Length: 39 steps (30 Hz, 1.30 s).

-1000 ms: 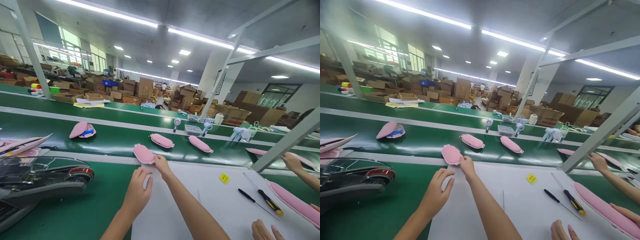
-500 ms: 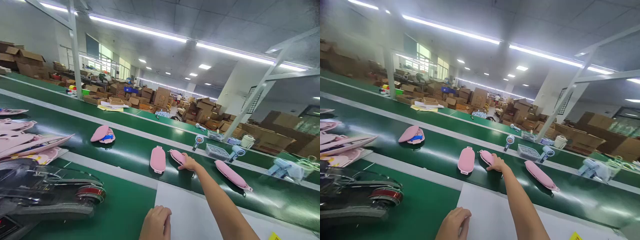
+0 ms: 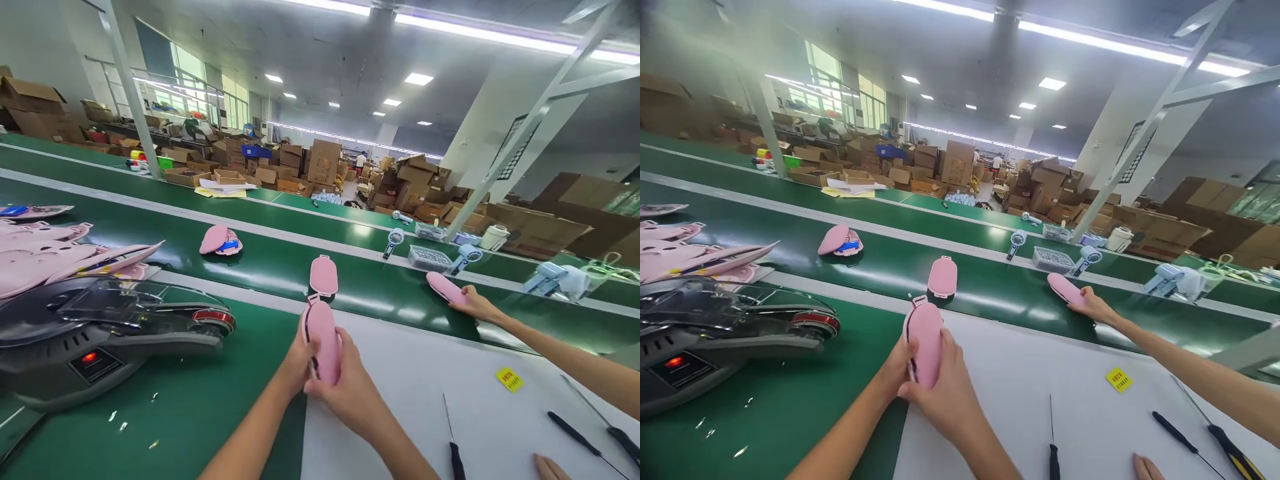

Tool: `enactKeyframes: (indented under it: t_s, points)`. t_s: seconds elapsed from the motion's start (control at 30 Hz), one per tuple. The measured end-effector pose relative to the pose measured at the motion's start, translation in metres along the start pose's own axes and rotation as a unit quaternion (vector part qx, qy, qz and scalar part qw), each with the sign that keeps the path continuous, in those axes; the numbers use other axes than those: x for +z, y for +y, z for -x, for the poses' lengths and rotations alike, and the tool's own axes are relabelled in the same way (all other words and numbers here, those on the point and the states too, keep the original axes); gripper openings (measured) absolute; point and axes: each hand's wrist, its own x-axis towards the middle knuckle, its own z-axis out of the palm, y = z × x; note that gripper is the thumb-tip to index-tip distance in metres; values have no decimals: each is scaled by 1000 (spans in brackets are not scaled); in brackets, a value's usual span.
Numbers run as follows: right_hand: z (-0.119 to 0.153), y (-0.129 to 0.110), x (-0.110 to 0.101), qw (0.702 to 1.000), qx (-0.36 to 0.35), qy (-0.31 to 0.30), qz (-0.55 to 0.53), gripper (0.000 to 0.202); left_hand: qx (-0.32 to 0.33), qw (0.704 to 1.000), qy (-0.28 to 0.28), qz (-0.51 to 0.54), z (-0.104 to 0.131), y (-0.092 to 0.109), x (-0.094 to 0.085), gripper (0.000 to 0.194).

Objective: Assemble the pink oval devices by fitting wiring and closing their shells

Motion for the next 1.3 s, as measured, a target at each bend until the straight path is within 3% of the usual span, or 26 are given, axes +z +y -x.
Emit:
enactKeyframes:
  t_s: [0.1,0.2,0.27,0.43,0.57,0.63,0.8,0.9,1.3]
  points:
    - [16,0,-7,994,25,-55,-90,90,-51,998,-31,31,8,13,5,81]
    - [10,7,-27,977,0,-108,-187,53,-99,991,-67,52,9,25,-1,66]
    - [2,17,-36,977,-2,-88,-196,33,-118,988,-82,60,8,31,-9,57]
    - [-11,44,-31,992,28,28,-124,36,-153,982,-86,75,4,31,-21,50]
    - [-10,58,-24,992,26,118,-20,57,-176,977,-79,93,-2,28,-20,56]
    - [-7,60,-22,990,6,138,29,55,-184,975,-77,100,-5,28,-18,58]
    - [0,58,-18,991,-39,79,104,29,-186,974,-72,106,-9,28,-18,56]
    - [2,55,-14,989,-53,58,128,30,-184,975,-70,107,-9,27,-20,55]
    - [10,50,-9,982,-75,87,153,32,-170,972,-114,113,-12,17,-34,78]
